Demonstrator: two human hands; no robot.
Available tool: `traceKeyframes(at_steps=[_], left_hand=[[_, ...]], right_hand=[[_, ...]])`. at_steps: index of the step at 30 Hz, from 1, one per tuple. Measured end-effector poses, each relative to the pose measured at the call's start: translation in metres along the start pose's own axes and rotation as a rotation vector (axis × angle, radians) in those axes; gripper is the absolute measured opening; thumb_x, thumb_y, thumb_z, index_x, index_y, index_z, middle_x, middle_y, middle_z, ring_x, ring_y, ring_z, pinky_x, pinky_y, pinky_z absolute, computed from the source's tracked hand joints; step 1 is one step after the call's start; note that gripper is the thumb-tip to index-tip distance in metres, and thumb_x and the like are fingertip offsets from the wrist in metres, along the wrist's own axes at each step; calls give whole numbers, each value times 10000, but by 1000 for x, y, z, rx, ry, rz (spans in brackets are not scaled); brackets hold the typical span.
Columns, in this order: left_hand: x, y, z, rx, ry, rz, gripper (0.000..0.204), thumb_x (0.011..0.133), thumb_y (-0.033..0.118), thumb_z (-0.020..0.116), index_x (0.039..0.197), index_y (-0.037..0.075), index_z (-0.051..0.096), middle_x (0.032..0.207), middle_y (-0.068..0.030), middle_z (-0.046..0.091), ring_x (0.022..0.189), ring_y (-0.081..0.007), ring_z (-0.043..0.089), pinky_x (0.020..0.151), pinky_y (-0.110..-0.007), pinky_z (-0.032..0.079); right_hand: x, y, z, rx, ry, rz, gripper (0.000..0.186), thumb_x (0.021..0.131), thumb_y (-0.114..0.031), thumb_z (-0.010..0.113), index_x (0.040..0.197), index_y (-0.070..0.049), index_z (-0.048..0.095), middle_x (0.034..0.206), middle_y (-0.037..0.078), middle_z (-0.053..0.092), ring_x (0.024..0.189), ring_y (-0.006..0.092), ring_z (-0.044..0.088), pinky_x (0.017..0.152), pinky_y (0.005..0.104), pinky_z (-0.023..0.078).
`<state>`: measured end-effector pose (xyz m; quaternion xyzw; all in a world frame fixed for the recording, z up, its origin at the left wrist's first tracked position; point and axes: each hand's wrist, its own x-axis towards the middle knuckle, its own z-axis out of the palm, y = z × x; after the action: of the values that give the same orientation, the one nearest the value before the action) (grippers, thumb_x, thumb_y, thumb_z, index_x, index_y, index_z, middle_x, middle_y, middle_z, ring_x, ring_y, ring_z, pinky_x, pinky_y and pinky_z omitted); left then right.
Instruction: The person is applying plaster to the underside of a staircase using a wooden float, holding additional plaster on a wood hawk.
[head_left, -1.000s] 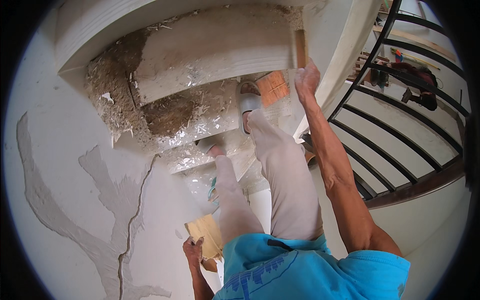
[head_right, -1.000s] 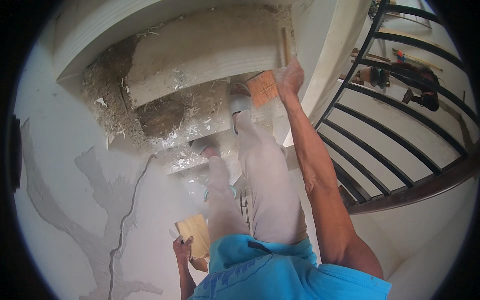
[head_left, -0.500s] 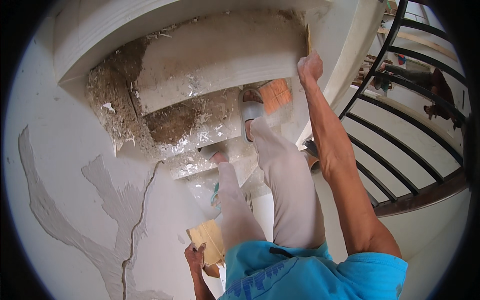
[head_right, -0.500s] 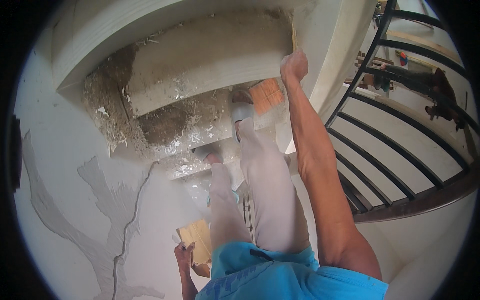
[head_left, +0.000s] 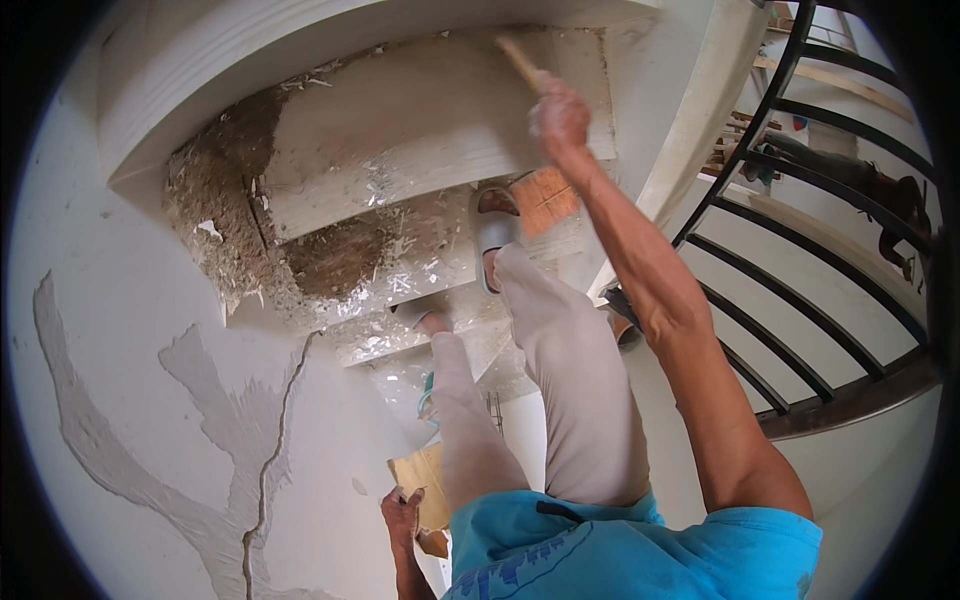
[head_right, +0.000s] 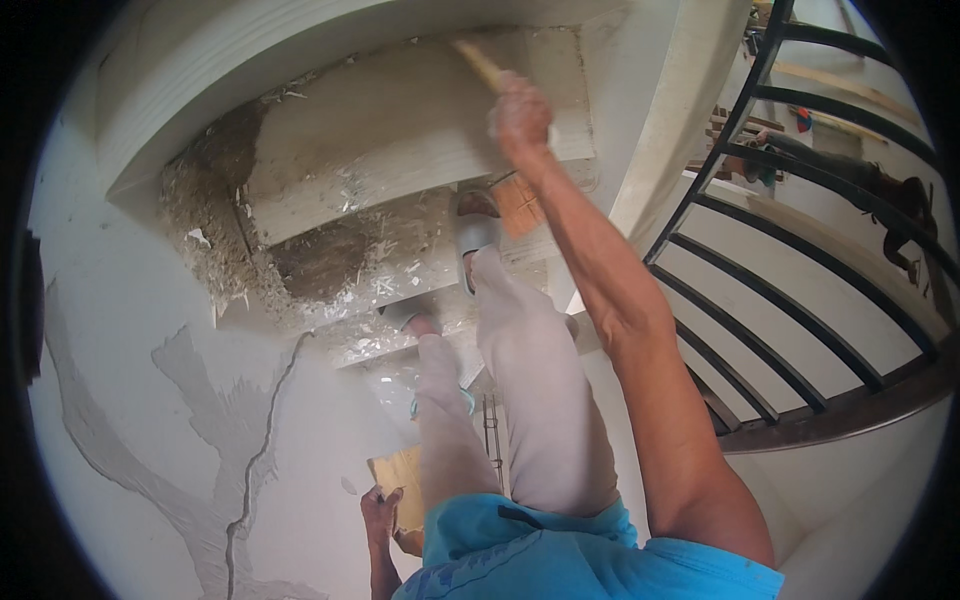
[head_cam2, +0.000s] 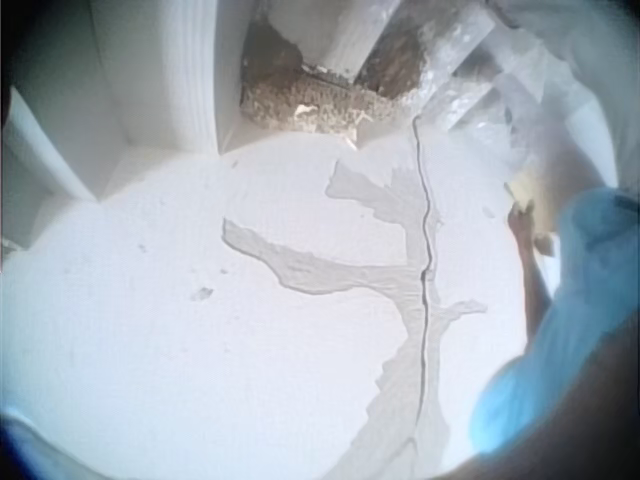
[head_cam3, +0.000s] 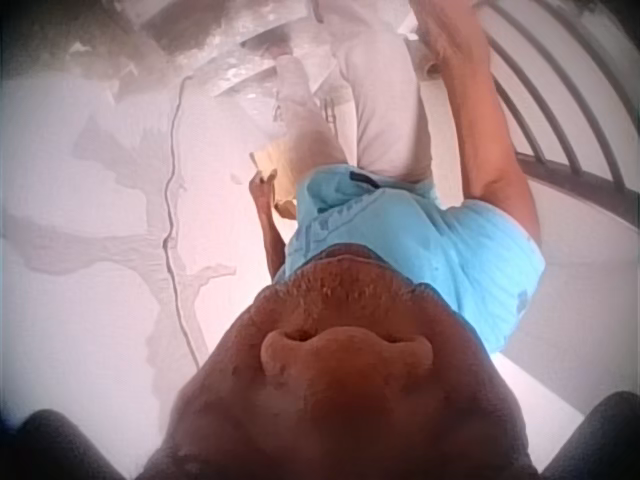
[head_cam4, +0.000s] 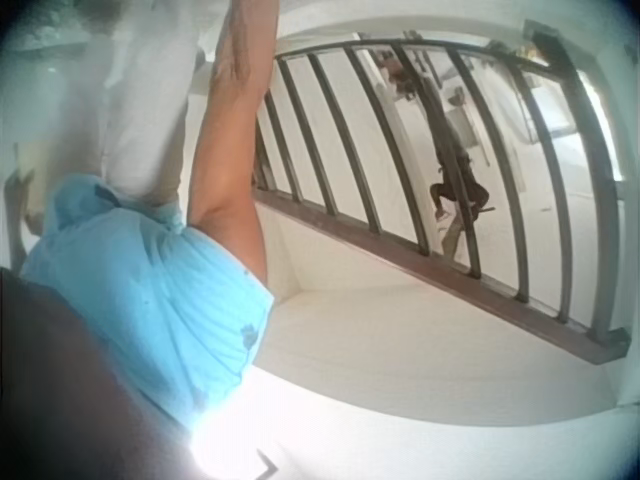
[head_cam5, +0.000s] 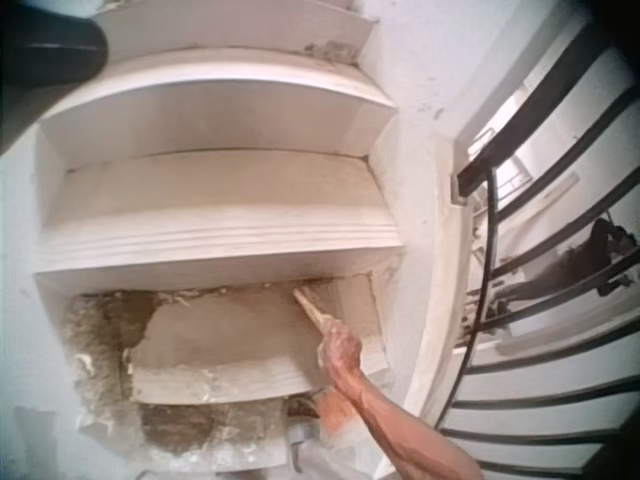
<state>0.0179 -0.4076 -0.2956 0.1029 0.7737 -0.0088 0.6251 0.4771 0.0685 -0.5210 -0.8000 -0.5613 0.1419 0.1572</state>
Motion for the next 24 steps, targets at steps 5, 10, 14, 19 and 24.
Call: traceKeyframes(at_steps=[5,10,14,19,24], left_hand=[[3,2,-2,6,32,11,161,806,64,697,925,-41,668,772,-25,649,653,-100,553,623,-264,459],[9,-19,-16,-27,93,40,117,801,45,696,899,-13,672,781,-15,653,638,-100,557,611,-265,459],[10,-29,-15,28,106,18,111,792,57,712,871,-9,670,748,-6,631,618,-92,529,590,-266,445],[2,-17,-10,15,95,-13,130,789,63,710,878,-24,674,714,-7,615,611,-94,508,578,-269,427],[-4,-15,-7,-1,121,-15,147,789,83,714,885,-23,679,741,-16,642,627,-97,539,595,-270,446]], right_hand=[[-40,-101,-34,71,-239,-431,393,771,-41,562,1160,-53,619,1027,195,678,922,371,653,831,448,523],[-27,-37,-55,94,-74,-171,459,750,-44,565,1204,-90,615,1000,198,682,921,368,658,819,454,531],[-10,29,-70,-306,98,-149,385,758,-50,587,1140,-76,630,879,200,676,824,395,654,740,474,536],[25,46,-44,-77,93,58,215,798,-85,542,991,-54,631,861,195,667,818,394,648,733,466,522],[14,-20,-18,-84,30,85,170,826,-79,492,934,-53,620,917,186,660,864,389,639,770,463,510]])
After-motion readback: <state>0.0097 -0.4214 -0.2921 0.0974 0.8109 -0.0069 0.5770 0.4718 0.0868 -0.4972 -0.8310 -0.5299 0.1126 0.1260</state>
